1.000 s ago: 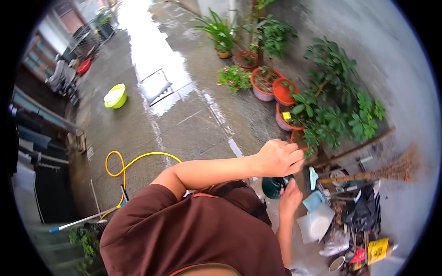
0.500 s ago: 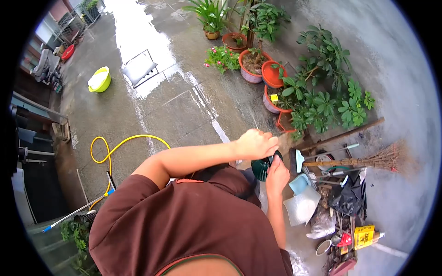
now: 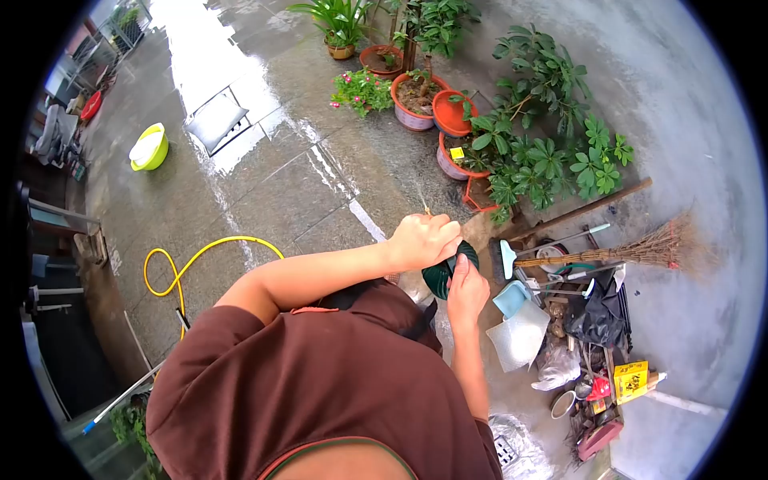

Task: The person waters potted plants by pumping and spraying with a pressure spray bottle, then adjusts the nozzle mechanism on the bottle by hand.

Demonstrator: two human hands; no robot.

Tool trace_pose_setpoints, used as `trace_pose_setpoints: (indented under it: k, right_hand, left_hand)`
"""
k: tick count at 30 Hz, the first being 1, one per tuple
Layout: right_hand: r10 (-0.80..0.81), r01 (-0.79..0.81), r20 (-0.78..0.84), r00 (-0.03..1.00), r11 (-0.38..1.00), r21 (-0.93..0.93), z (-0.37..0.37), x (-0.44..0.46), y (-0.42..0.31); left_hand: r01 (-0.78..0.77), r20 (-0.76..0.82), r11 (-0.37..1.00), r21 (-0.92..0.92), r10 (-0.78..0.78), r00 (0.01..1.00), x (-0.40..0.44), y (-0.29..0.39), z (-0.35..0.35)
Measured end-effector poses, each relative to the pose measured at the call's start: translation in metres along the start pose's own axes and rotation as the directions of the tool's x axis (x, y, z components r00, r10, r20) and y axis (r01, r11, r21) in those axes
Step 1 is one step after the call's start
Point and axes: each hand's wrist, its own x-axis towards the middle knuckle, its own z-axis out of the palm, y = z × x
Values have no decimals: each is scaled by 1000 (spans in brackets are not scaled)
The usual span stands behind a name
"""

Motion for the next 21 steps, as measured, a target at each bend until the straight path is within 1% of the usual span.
trace_pose_setpoints:
  k: [3, 4, 7, 8, 11, 12, 15, 17, 18, 19, 20, 21]
  right_hand:
    - [8, -8, 1, 1000, 1000, 12, 19, -2, 11]
    - [23, -23, -5, 1000, 1000, -8, 25, -3, 16]
    - [51, -52, -31, 998, 997, -52, 46, 2, 23]
    - [37, -39, -38, 999, 997, -61, 52, 0, 29]
    - [77, -75, 37, 996, 997, -35, 49, 1, 18]
    - [69, -67, 31, 997, 997, -40, 48, 1, 9]
    - [17, -16, 18, 1000, 998, -58, 44, 4, -26]
    - [-29, 31, 21, 999, 996, -87, 44, 6, -43]
    - [-99, 96, -19, 995, 985, -141, 50, 10, -40]
    - [-55, 55, 6, 998, 995, -86, 55, 13, -40]
    - [-16, 17, 30, 999, 999, -30, 61, 20, -43]
    - [16, -18, 52, 999, 999, 27, 67, 28, -44]
  left_hand:
    - [-86, 119, 996, -27, 89, 989, 3, -16, 1]
    - [-108, 142, 994, -1, 107, 984, 10, -16, -6]
    - [-77, -124, 997, 29, 80, 989, 45, -20, -35]
    - [-45, -133, 998, 51, 52, 990, 53, -22, -49]
    - [22, -186, 1000, 12, -19, 982, 45, -27, -58]
    - [42, -129, 999, -13, -43, 991, 31, -30, -51]
    - [64, -67, 997, -36, -66, 996, -18, -33, -34]
    - [55, -19, 998, 31, -54, 998, -24, -49, -31]
    - [46, 12, 998, 53, -46, 999, -21, -54, -35]
    - [43, 43, 997, 71, -46, 998, -19, -57, -38]
    - [76, 176, 996, 53, -85, 981, -13, -64, -41]
    - [79, 137, 997, 19, -81, 987, -5, -69, -44]
